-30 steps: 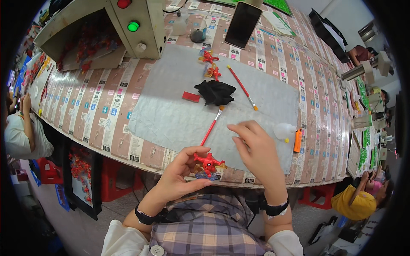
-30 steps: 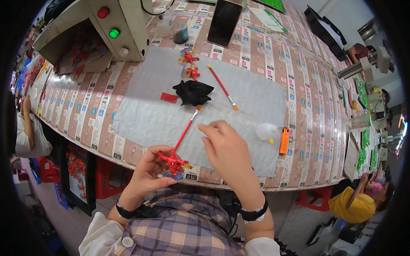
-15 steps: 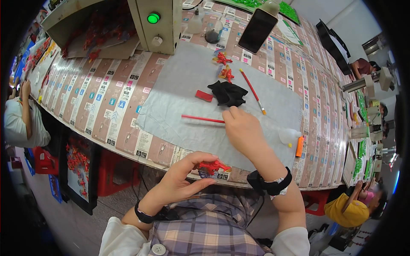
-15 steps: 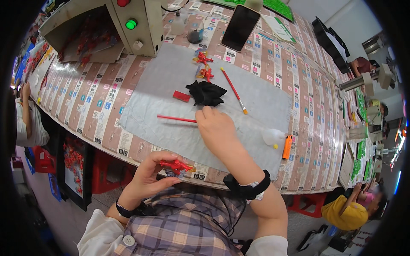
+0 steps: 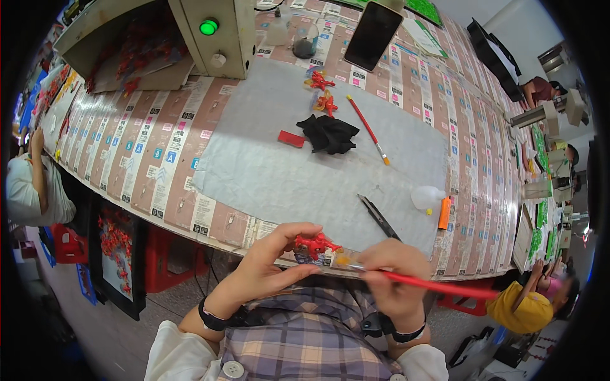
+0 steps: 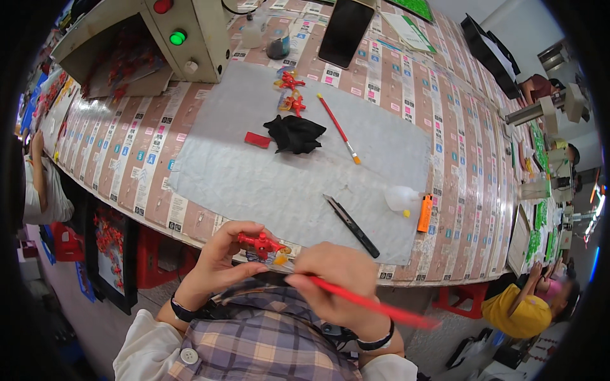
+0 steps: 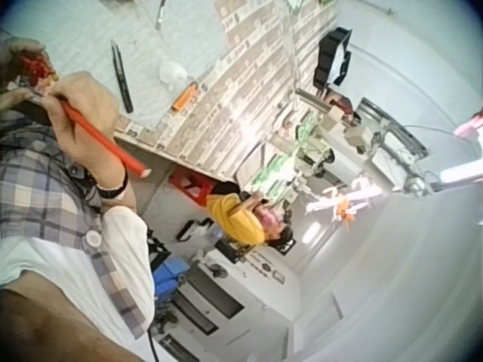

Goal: Assembling small red plastic parts using glue, a brush, and tweezers at a workstation.

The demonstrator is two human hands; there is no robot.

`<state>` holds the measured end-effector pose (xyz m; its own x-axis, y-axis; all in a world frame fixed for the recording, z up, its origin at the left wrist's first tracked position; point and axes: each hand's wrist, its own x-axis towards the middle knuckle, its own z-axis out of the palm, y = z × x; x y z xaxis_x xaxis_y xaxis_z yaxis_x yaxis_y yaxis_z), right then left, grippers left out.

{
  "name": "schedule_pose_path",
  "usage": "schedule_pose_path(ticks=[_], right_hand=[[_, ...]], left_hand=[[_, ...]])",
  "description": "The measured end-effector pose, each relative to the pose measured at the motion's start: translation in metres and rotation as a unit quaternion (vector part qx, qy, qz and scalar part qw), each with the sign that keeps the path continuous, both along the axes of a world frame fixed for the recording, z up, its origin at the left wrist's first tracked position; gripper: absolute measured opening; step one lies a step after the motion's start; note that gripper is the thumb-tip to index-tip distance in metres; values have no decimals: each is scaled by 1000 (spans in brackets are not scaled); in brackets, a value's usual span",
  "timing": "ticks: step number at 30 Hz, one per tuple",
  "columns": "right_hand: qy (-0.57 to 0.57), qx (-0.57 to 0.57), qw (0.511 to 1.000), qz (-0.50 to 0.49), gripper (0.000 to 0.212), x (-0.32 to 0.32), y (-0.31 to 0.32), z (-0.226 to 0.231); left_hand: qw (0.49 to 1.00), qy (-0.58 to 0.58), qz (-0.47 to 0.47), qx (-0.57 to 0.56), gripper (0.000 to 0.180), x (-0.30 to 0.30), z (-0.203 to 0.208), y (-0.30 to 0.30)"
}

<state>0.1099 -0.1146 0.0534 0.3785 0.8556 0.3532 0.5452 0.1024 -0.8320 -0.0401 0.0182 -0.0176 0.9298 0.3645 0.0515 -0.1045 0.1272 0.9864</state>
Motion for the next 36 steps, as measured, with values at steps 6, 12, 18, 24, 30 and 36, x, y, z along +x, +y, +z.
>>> schedule_pose_path(ticks=[6,12,18,24,30,36], right_hand=[[17,-43,987,-151,7,10,-7,-20],[-29,-91,983,-156,3,21,3,-47],[-158,-85,963,-201,14,27,1,-70],[155,-101,981,-66,14,9,-15,-33],[164,-106,979,-58,10,2,-16,-29],[224,-88,969,-62,7,1,-18,-35]], left_hand=[[999,32,-6,-24,62,3,8,-2],[987,31,-31,-157,68,5,9,-4],[954,10,-71,-291,65,9,10,-2],[931,63,-60,-355,79,15,11,-5],[935,68,-59,-344,76,19,13,-8],[933,51,-96,-344,61,18,7,-6]])
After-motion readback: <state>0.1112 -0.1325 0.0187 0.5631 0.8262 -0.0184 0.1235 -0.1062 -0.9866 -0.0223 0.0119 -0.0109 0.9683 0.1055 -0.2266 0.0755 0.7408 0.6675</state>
